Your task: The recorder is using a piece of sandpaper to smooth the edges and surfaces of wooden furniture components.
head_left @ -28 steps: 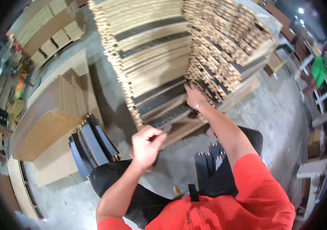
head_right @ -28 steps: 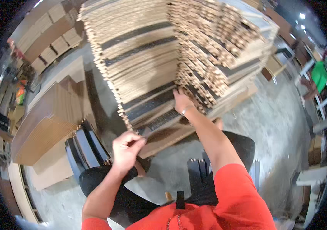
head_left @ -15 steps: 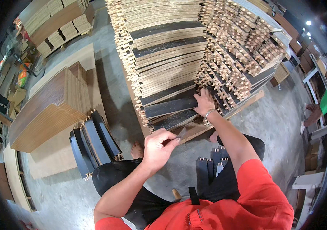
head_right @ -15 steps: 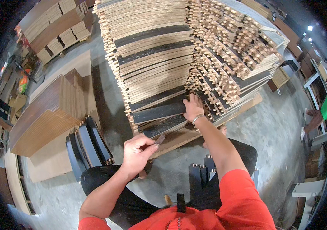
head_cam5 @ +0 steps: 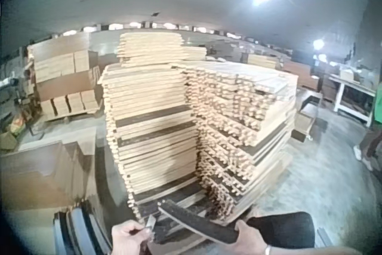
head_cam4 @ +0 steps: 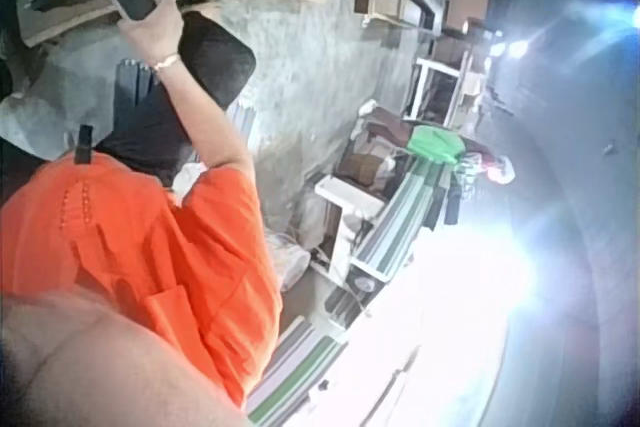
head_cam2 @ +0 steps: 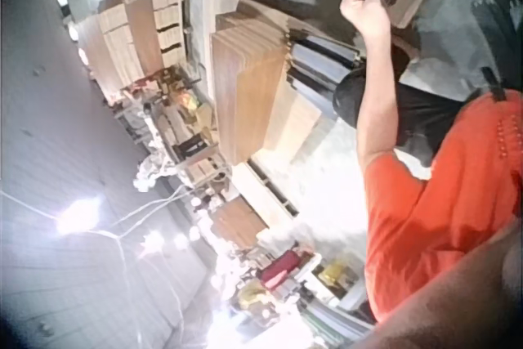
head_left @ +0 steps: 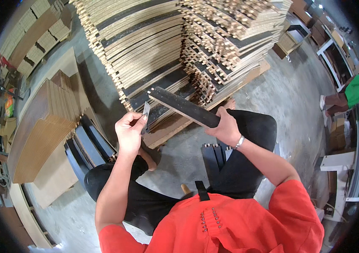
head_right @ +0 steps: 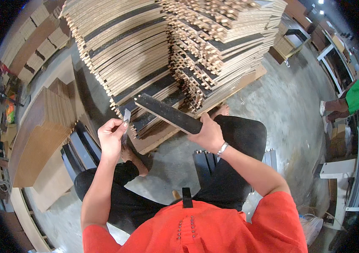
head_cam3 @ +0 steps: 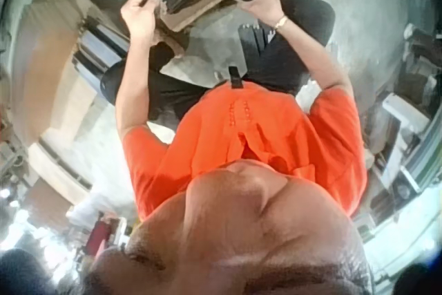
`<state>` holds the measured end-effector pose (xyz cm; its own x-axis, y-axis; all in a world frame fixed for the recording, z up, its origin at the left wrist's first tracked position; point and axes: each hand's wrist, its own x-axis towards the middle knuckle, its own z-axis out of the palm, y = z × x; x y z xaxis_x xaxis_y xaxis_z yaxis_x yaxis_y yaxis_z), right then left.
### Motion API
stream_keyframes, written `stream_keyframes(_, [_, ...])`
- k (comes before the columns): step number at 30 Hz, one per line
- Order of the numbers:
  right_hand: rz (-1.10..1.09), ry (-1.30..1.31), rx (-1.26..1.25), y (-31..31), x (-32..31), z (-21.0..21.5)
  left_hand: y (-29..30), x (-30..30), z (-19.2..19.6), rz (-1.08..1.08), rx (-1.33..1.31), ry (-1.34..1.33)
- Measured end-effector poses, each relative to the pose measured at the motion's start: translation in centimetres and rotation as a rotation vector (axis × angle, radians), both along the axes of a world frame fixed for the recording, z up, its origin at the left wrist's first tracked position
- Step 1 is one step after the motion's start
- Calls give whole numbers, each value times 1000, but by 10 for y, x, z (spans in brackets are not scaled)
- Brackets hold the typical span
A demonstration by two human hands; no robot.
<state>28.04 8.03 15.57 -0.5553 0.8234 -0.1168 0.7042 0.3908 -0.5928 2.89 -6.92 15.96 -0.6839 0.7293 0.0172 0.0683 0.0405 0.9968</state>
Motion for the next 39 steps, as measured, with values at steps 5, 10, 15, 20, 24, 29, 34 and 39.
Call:
stream_keyframes(5, [-95, 79, 50, -11, -13, -32, 10, 6, -43, -44, -91, 168])
stream_keyframes(10, [-74, 186, -29, -27, -13, -65, 46, 43, -48, -146, -44, 850])
stream_keyframes(15, [-102, 319, -131, -32, -12, -54, 66, 84, -63, -368, -6, 1089])
stream_keyframes(20, [-112, 302, -212, -39, -12, -53, 111, 14, -100, -135, -112, 1306])
stream_keyframes(24, [-112, 311, -199, -36, -13, -58, 133, -31, -100, 49, -266, 1236])
stream_keyframes(29, [-167, 282, -229, -31, -7, -57, 112, 48, -86, -420, 33, 1282])
stream_keyframes(34, [-132, 300, -209, -35, -11, -58, 133, -32, -110, -59, -317, 1281])
stream_keyframes(39, [-191, 308, -135, -30, -7, -67, 130, 8, -118, -198, -15, 1363])
